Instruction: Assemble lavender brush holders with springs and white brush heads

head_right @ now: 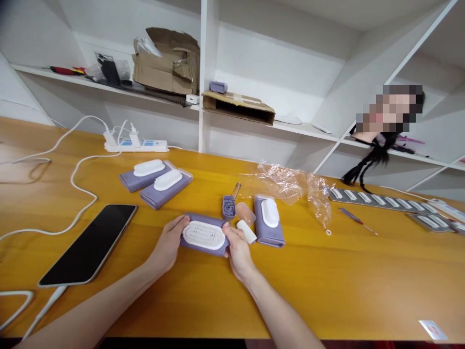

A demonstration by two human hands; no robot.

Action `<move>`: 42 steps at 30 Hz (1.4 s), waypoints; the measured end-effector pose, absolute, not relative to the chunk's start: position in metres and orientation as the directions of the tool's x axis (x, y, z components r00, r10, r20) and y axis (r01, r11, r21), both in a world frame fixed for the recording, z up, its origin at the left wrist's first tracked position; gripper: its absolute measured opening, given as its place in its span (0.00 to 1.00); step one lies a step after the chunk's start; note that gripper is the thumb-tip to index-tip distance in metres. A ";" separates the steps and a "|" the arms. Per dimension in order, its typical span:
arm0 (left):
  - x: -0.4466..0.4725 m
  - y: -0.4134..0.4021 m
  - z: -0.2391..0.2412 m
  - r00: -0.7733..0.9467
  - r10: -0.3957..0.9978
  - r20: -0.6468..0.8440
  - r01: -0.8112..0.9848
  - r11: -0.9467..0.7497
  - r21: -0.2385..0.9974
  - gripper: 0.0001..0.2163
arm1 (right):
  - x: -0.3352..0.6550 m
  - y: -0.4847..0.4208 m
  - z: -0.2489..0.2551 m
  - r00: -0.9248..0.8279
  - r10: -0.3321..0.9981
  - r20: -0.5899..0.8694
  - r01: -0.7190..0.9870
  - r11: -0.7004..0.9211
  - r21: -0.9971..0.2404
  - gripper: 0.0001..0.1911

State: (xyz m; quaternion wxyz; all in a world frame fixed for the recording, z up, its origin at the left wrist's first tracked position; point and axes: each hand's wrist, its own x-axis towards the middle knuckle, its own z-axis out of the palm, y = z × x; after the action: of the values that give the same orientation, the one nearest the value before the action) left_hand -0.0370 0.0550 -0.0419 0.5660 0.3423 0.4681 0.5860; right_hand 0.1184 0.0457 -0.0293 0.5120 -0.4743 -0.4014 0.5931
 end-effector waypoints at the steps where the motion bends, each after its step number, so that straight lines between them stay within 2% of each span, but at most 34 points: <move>1: -0.037 0.055 -0.041 -0.125 0.984 -0.129 -0.345 0.079 0.935 0.12 | 0.119 0.046 -0.030 -0.032 0.988 -0.154 -0.230 -0.157 -0.960 0.22; 4: -0.040 0.058 -0.038 -0.103 0.983 -0.153 -0.306 0.115 0.945 0.11 | 0.120 0.050 -0.032 -0.036 0.982 -0.187 -0.260 -0.190 -0.947 0.22; 8: -0.049 0.063 -0.031 0.054 0.973 -0.226 -0.246 0.232 0.941 0.10 | 0.121 0.060 -0.036 -0.023 0.966 -0.256 -0.306 -0.250 -0.919 0.21; 11: -0.053 0.064 -0.027 0.174 0.964 -0.200 -0.229 0.237 0.944 0.12 | 0.122 0.066 -0.036 0.034 0.954 -0.297 -0.352 -0.266 -0.897 0.19; 13: -0.056 0.064 -0.026 0.165 0.971 -0.172 -0.208 0.205 0.956 0.11 | 0.122 0.068 -0.035 0.042 0.943 -0.329 -0.403 -0.286 -0.869 0.17; 15: -0.059 0.062 -0.026 0.040 0.997 -0.070 -0.114 0.074 0.991 0.09 | 0.123 0.068 -0.034 0.001 0.935 -0.354 -0.464 -0.313 -0.829 0.15; 18: -0.066 0.061 -0.024 -0.116 0.958 0.264 0.162 -0.244 0.956 0.09 | 0.124 0.067 -0.031 -0.089 0.922 -0.378 -0.527 -0.365 -0.767 0.12; 19: -0.068 0.062 -0.023 -0.092 0.925 0.369 0.244 -0.338 0.909 0.12 | 0.125 0.067 -0.029 -0.111 0.914 -0.389 -0.531 -0.386 -0.755 0.10; 21: -0.075 0.064 -0.019 0.061 0.870 0.489 0.332 -0.479 0.812 0.17 | 0.127 0.066 -0.026 -0.126 0.901 -0.414 -0.525 -0.415 -0.743 0.07; 23: -0.080 0.066 -0.014 0.234 0.811 0.536 0.366 -0.584 0.725 0.20 | 0.131 0.067 -0.022 -0.123 0.893 -0.433 -0.511 -0.432 -0.743 0.05; 26: -0.085 0.068 -0.007 0.335 0.749 0.571 0.385 -0.662 0.643 0.19 | 0.136 0.066 -0.020 -0.156 0.870 -0.467 -0.468 -0.482 -0.741 0.04; 29: -0.084 0.067 -0.007 0.439 0.711 0.549 0.317 -0.695 0.646 0.20 | 0.136 0.065 -0.024 -0.250 0.818 -0.518 -0.384 -0.575 -0.723 0.04; 32: -0.081 0.064 -0.012 0.513 0.745 0.426 0.202 -0.587 0.784 0.24 | 0.134 0.062 -0.029 -0.308 0.773 -0.554 -0.315 -0.632 -0.708 0.06; 34: -0.079 0.062 -0.015 0.470 0.821 0.325 0.182 -0.450 0.874 0.26 | 0.134 0.062 -0.030 -0.318 0.764 -0.561 -0.294 -0.642 -0.708 0.09; 37: -0.078 0.060 -0.013 0.393 0.890 0.231 0.168 -0.317 0.934 0.32 | 0.137 0.063 -0.028 -0.336 0.755 -0.562 -0.273 -0.650 -0.709 0.11; 39: -0.078 0.060 -0.010 0.397 0.891 0.220 0.151 -0.299 0.942 0.35 | 0.139 0.064 -0.023 -0.381 0.744 -0.549 -0.265 -0.656 -0.707 0.12; 42: -0.080 0.062 -0.010 0.390 0.882 0.266 0.126 -0.337 0.933 0.35 | 0.146 0.064 -0.011 -0.427 0.743 -0.515 -0.298 -0.654 -0.696 0.11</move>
State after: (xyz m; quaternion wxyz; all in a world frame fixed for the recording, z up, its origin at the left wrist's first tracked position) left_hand -0.0803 0.0618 -0.0101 0.4499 0.7017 0.3591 0.4198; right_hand 0.1459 0.0645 -0.0112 0.3238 -0.4260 -0.2614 0.8034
